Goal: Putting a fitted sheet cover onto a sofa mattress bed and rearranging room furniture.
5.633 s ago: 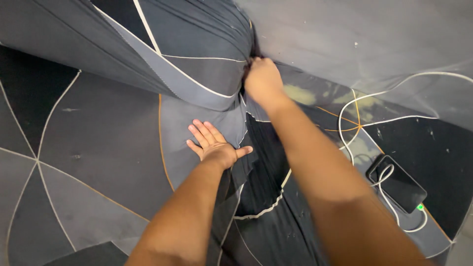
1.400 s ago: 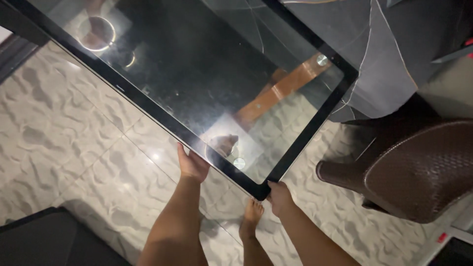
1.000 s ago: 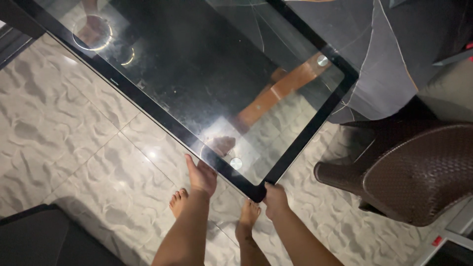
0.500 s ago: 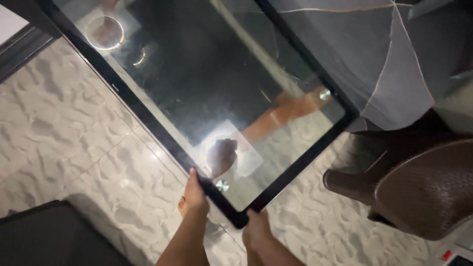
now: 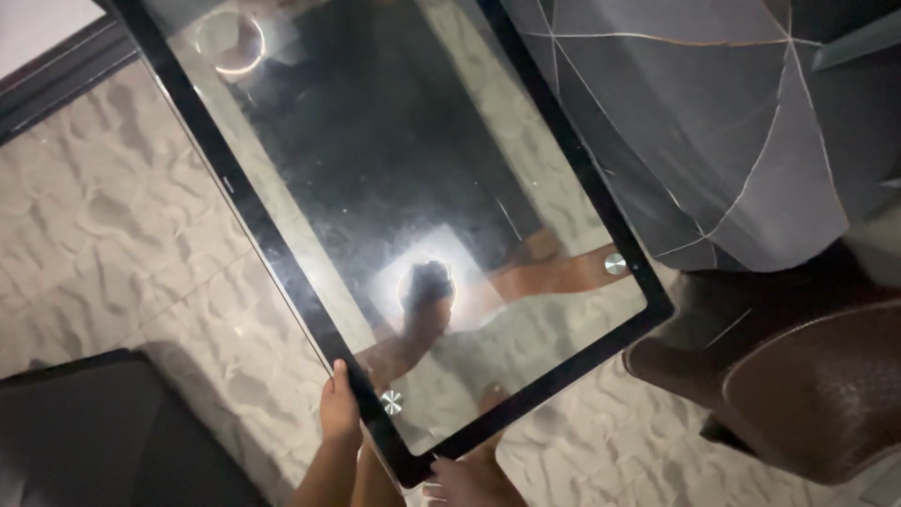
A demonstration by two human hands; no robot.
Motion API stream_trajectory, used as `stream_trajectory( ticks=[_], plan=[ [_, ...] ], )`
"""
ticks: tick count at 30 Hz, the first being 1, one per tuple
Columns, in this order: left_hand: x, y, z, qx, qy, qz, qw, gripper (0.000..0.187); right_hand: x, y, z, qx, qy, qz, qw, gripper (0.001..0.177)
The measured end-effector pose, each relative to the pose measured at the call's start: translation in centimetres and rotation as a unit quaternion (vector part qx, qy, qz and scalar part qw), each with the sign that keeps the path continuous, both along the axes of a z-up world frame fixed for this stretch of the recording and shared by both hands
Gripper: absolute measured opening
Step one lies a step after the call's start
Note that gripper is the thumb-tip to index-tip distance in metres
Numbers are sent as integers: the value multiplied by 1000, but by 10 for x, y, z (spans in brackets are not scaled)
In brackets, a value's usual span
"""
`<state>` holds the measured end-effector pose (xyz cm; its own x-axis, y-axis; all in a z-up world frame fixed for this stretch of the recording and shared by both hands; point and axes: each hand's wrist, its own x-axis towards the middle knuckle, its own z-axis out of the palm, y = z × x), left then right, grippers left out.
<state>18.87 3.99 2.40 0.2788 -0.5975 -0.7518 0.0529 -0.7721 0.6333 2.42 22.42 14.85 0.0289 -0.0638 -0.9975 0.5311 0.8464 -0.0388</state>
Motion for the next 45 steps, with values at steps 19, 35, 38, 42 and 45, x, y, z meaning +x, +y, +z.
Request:
stream_trajectory(
  ticks=[19, 35, 38, 42, 45],
  plan=[
    [9, -38, -2, 0, 119, 20, 993, 34, -231, -102, -56, -15, 462, -31, 886, 81],
    [26, -10, 9, -30, 266, 50, 962, 25, -206, -20, -145, 18, 148, -32, 988, 68],
    [45, 7, 6, -48, 302, 34, 952, 30, -198, 0, -165, 21, 165, -14, 986, 66],
    [57, 32, 24, -41, 297, 38, 953, 32, -186, 18, -153, -6, 98, -21, 995, 65],
    [72, 55, 27, -1, 274, 45, 961, 35, -167, 29, -140, 19, 121, -14, 992, 59]
  ],
)
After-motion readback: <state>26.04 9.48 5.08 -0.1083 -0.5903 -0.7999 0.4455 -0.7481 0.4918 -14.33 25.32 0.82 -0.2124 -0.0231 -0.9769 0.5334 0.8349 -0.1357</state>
